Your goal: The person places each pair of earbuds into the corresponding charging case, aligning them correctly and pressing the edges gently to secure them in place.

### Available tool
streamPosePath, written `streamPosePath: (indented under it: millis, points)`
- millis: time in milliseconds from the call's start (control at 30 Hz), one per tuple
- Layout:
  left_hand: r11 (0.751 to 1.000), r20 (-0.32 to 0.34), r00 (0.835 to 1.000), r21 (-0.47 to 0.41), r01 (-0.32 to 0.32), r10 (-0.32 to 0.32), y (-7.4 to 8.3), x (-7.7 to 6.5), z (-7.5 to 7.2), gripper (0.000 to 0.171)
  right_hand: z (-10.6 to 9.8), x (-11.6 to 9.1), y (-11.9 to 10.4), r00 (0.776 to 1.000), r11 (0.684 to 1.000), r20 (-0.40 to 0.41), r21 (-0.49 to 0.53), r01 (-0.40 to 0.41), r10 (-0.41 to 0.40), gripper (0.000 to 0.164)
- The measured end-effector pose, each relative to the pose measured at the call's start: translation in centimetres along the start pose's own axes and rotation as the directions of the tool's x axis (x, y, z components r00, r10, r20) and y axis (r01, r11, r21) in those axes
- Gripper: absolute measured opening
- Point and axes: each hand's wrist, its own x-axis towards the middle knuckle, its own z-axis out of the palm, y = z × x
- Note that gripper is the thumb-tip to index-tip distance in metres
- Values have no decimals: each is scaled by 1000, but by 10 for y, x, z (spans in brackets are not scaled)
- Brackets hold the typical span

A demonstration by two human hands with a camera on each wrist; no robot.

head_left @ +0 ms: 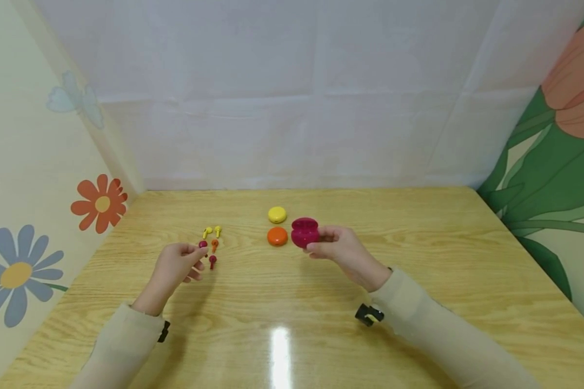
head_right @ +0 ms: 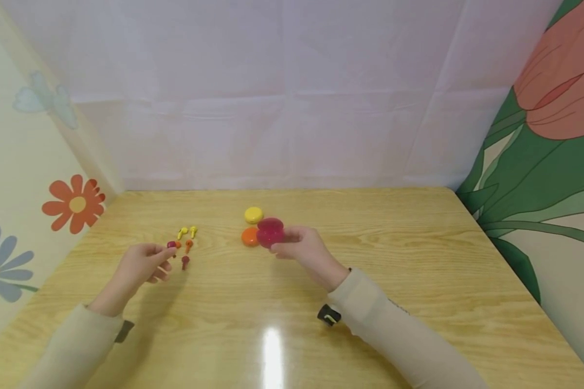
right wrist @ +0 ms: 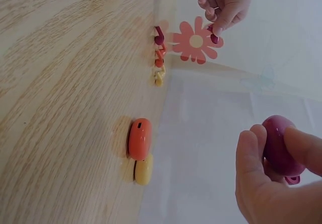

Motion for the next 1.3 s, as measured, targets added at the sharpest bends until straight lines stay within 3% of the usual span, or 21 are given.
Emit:
streamPosePath:
  millis: [533,1300]
  points:
    - [998,-1,999,-50,-33,33,14,-12,6,30,3,-2,0,1000,1000,10,6,13,-13,27]
    - [993,10,997,-92,-73,74,31,-18,25,29,3,-1,2,1000,1000,12,9,11,-11,26]
